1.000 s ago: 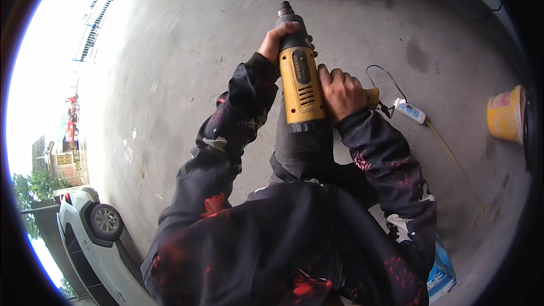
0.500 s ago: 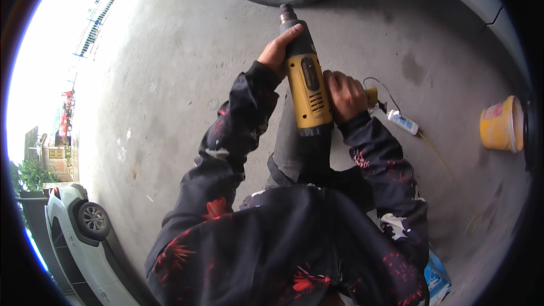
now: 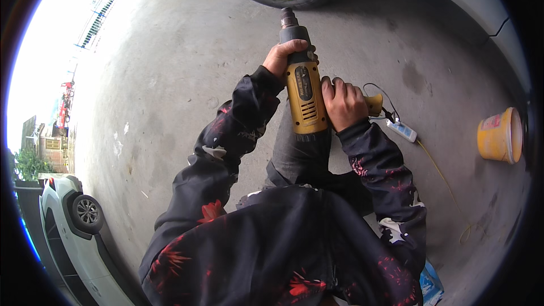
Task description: The person sits on the floor and uses a screwdriver to open and adjust a white electrical plug, then plugs it into a power strip. They then pick up a yellow heat gun, adjust its nozzle, and apply heat to a yellow-painted area on a white car door.
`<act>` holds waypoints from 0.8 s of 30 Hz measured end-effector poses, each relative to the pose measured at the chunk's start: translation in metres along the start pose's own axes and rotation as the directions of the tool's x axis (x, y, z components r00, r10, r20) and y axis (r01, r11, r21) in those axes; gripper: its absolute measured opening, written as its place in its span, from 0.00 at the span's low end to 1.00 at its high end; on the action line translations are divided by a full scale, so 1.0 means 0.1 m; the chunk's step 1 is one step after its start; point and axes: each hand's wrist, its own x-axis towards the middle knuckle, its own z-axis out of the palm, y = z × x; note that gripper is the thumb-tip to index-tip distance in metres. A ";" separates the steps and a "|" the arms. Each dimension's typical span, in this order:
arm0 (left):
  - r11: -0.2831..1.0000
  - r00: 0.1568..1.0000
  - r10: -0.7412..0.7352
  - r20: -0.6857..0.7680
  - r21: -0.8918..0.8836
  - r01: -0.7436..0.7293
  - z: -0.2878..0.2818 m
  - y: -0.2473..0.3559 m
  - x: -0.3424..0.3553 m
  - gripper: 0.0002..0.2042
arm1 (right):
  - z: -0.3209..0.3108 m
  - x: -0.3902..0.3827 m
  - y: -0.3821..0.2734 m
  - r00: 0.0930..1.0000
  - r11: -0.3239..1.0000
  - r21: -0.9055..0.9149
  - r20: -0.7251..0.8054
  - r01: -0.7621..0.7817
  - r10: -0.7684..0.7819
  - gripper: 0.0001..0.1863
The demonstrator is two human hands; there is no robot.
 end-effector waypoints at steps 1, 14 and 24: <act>1.000 1.000 0.002 -0.007 -0.009 -0.003 0.00 -0.01 -0.02 0.23 | 0.00 0.00 0.00 1.000 1.000 0.005 -0.003 0.005 -0.005 0.10; 0.985 0.978 0.139 0.157 -0.125 -0.120 0.17 -0.08 -0.16 0.24 | 0.05 -0.12 0.03 0.994 0.918 0.392 -0.062 -0.055 0.086 0.18; 0.935 0.946 0.201 0.255 -0.338 -0.108 0.24 -0.40 -0.03 0.26 | 0.03 -0.16 0.01 0.979 0.788 0.601 -0.045 -0.131 0.197 0.14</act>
